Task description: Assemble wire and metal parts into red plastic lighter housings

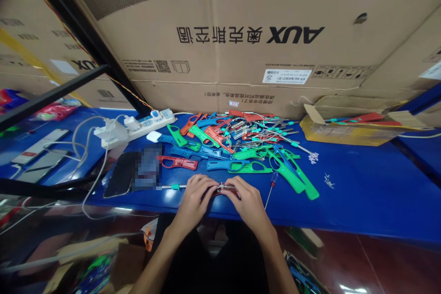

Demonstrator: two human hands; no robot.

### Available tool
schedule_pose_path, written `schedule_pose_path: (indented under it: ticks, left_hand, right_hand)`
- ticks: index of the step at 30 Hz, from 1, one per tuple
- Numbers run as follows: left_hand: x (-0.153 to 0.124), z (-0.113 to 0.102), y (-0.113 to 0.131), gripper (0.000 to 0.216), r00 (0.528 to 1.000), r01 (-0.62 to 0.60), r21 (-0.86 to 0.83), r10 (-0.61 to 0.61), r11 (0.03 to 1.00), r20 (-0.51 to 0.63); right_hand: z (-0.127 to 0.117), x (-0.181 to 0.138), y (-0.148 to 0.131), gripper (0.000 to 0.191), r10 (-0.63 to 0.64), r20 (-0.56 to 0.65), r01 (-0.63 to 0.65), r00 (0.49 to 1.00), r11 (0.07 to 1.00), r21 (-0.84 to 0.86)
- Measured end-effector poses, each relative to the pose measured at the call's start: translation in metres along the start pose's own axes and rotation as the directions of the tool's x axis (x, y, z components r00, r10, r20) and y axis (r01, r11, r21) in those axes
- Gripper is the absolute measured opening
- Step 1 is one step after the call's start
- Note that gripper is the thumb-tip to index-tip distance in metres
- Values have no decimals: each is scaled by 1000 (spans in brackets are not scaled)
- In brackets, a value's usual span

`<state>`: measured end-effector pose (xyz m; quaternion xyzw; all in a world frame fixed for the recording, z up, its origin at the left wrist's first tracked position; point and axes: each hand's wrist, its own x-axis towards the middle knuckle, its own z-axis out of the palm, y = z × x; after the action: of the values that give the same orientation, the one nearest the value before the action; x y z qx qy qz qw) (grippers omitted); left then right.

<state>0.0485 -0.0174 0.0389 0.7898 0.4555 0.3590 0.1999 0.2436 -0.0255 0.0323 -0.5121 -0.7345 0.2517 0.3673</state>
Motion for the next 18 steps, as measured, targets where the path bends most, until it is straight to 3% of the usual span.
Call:
schedule_pose_path:
  ticks: [18]
  left_hand:
    - [-1, 2, -2, 24, 999, -38, -23, 38, 999, 14]
  right_hand:
    - [-1, -3, -4, 18, -59, 48, 59, 997, 998, -2]
